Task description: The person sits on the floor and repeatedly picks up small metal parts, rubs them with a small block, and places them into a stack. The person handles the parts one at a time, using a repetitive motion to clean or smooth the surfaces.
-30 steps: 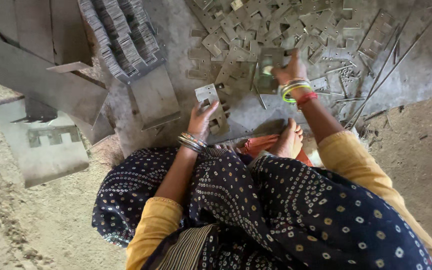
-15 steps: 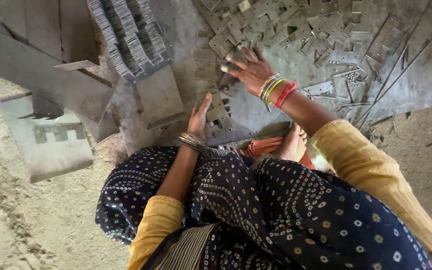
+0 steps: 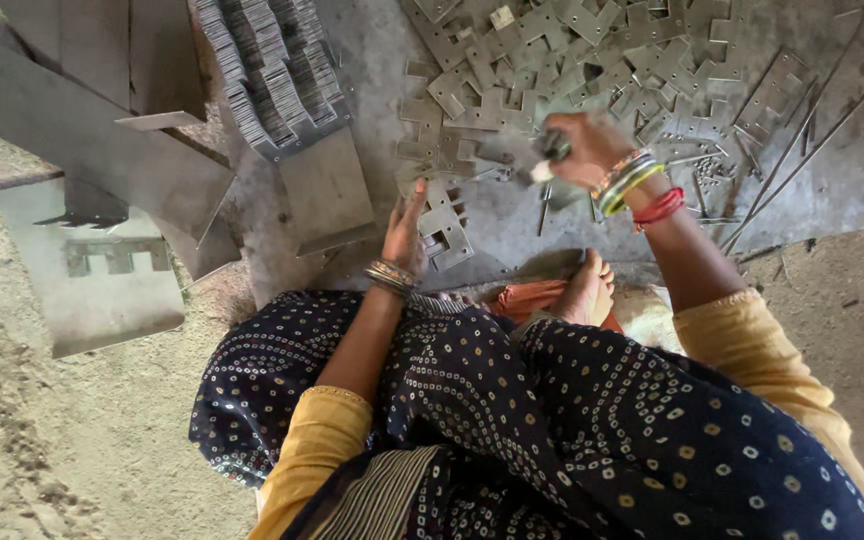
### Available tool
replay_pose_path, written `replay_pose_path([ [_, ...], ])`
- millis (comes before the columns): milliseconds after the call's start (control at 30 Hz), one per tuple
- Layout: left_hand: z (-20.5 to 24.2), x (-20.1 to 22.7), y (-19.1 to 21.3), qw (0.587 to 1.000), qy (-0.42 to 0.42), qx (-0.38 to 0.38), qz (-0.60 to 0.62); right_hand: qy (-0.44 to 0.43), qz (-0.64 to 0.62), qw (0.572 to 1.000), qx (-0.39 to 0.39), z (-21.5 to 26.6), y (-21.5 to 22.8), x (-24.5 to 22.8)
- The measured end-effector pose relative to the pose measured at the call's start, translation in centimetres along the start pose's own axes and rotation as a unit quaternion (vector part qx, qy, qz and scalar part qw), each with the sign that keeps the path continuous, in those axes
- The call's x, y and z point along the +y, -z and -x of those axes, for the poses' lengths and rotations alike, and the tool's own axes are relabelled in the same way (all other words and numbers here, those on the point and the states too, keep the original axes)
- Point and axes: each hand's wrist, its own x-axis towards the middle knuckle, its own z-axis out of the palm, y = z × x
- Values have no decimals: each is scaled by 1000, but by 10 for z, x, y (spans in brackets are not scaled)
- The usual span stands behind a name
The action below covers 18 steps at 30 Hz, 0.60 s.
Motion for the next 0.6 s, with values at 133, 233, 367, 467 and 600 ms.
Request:
replay_pose_path([
  [133,13,13,-8,996,47,-58,44,-29,-80,996,-36,-26,-15,-26],
  [233,36,33,-14,989,61,-112,73,61,106,989,82,-48,-35,-45],
  [367,51,54,-18,982,79,-135,109,118,181,967,135,-44,-58,-48],
  [467,46,53,-19,981,49,-133,132,77,188,977,70,-20,-65,-34],
  [600,38,47,-18,982,45,-136,126,40,189,981,25,4,-58,-21],
])
